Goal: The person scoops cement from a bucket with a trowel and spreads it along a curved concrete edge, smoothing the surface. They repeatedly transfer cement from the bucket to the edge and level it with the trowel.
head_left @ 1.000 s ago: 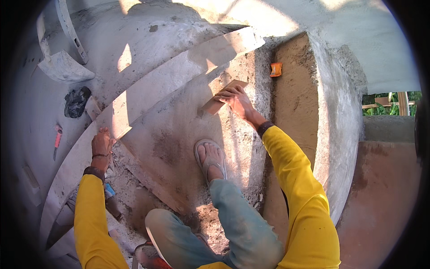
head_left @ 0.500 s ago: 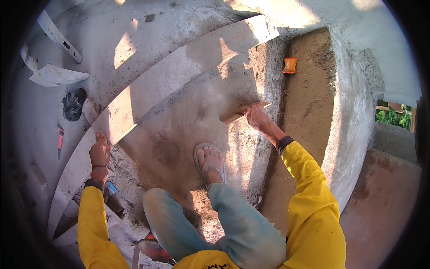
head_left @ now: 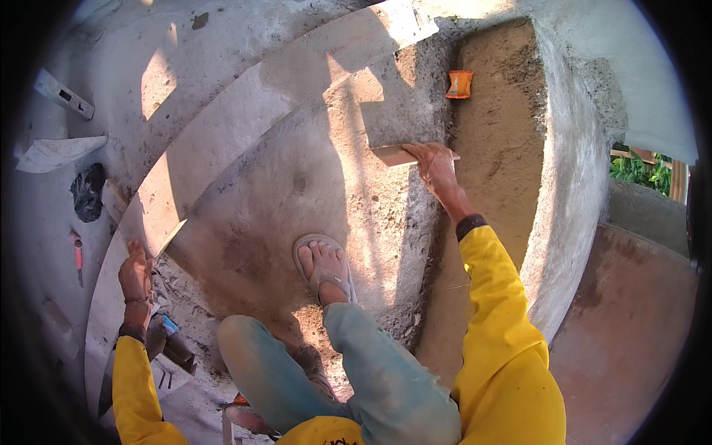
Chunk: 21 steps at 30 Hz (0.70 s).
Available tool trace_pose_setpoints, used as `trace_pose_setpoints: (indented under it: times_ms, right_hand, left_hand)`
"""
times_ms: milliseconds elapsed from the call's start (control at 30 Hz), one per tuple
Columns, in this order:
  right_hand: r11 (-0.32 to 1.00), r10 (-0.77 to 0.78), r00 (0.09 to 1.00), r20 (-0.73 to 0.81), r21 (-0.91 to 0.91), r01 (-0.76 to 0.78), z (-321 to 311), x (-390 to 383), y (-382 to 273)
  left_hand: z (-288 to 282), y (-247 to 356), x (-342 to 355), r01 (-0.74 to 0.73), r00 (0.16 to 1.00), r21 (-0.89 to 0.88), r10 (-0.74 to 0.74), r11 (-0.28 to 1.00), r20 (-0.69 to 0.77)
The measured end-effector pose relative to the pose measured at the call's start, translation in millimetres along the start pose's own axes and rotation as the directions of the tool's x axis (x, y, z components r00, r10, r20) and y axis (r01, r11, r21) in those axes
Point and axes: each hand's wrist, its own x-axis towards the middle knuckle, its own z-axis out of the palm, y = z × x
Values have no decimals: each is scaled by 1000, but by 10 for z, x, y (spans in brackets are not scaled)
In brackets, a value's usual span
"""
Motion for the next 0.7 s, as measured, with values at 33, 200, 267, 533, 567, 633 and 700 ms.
trace_pose_setpoints:
  times_ms: [33,200,267,533,567,633,700]
  right_hand:
    - [994,58,996,74,83,-64,-80,-401,-169]
    - [998,39,935,353,37,-55,-543,-737,-202]
    - [990,-102,990,96,-89,110,-572,-89,107]
    - [954,-130,991,-5,-274,124,-192,2334,1037]
    - [970,-181,979,-95,-180,162,-197,2270,1026]
    - [996,-63,997,36,62,61,-250,1896,962]
    - [980,-185,982,28,-66,186,-361,1430,905]
  left_hand:
    - [18,57,-24,93,995,-340,-95,936,11]
    - [51,-7,-53,165,986,-654,-122,738,112]
    - [14,-121,-37,265,955,-834,-251,484,158]
    - [-127,-257,-153,86,996,-566,-53,820,75]
    - [-143,-234,-186,-80,995,-217,93,973,48]
    - [-141,-174,-235,-216,976,96,212,972,57]
    - [-131,-98,-278,-192,981,46,191,980,33]
